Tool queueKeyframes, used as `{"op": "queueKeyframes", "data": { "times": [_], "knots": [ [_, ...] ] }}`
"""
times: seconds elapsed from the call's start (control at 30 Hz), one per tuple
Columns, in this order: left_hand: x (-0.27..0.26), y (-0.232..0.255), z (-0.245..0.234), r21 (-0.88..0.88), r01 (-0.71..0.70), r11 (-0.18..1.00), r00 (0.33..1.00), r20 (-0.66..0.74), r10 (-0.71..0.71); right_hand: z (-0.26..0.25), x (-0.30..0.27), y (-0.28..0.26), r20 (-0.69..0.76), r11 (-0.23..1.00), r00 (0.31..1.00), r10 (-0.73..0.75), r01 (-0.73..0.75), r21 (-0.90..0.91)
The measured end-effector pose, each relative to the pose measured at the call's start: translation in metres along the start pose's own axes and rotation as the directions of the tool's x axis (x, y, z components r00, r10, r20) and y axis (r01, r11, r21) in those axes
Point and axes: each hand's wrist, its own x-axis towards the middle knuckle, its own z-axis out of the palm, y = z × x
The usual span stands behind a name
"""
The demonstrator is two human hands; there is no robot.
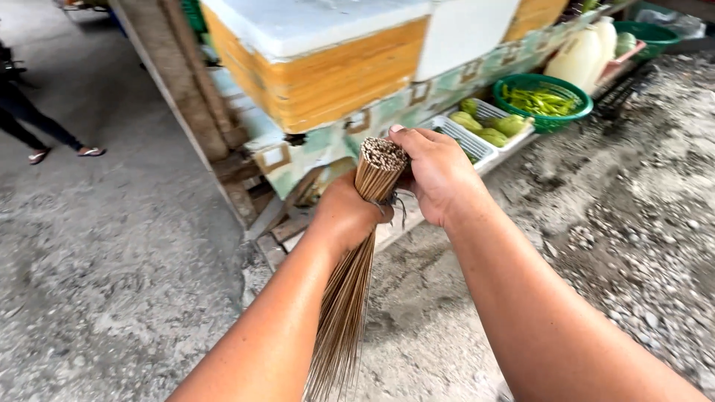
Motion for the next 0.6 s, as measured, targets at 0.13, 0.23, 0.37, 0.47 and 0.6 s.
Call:
{"op": "queueKeyframes", "data": {
  "times": [0.13, 0.23, 0.37, 0.47, 0.6],
  "knots": [
    [0.011, 0.017, 0.078, -0.153, -0.101, 0.983, 0.994, 0.037, 0.108, -0.072, -0.016, -0.013, -0.109, 0.997, 0.994, -0.019, 0.027, 0.069],
    [0.005, 0.058, 0.128, -0.005, -0.104, 0.995, 0.984, 0.143, 0.104, -0.138, -0.028, -0.027, -0.235, 0.990, 0.971, -0.037, 0.068, 0.125],
    [0.016, 0.083, 0.205, -0.241, -0.267, 0.933, 0.935, 0.171, 0.312, -0.233, -0.037, -0.033, -0.342, 0.988, 0.936, -0.086, 0.125, 0.094],
    [0.020, 0.095, 0.263, -0.223, -0.300, 0.928, 0.913, 0.214, 0.347, -0.293, -0.064, -0.038, -0.518, 0.975, 0.855, 0.015, 0.102, 0.196],
    [0.031, 0.139, 0.324, -0.295, -0.441, 0.848, 0.821, 0.251, 0.514, -0.377, -0.077, -0.032, -0.526, 0.918, 0.844, 0.108, 0.119, 0.379]
  ]
}}
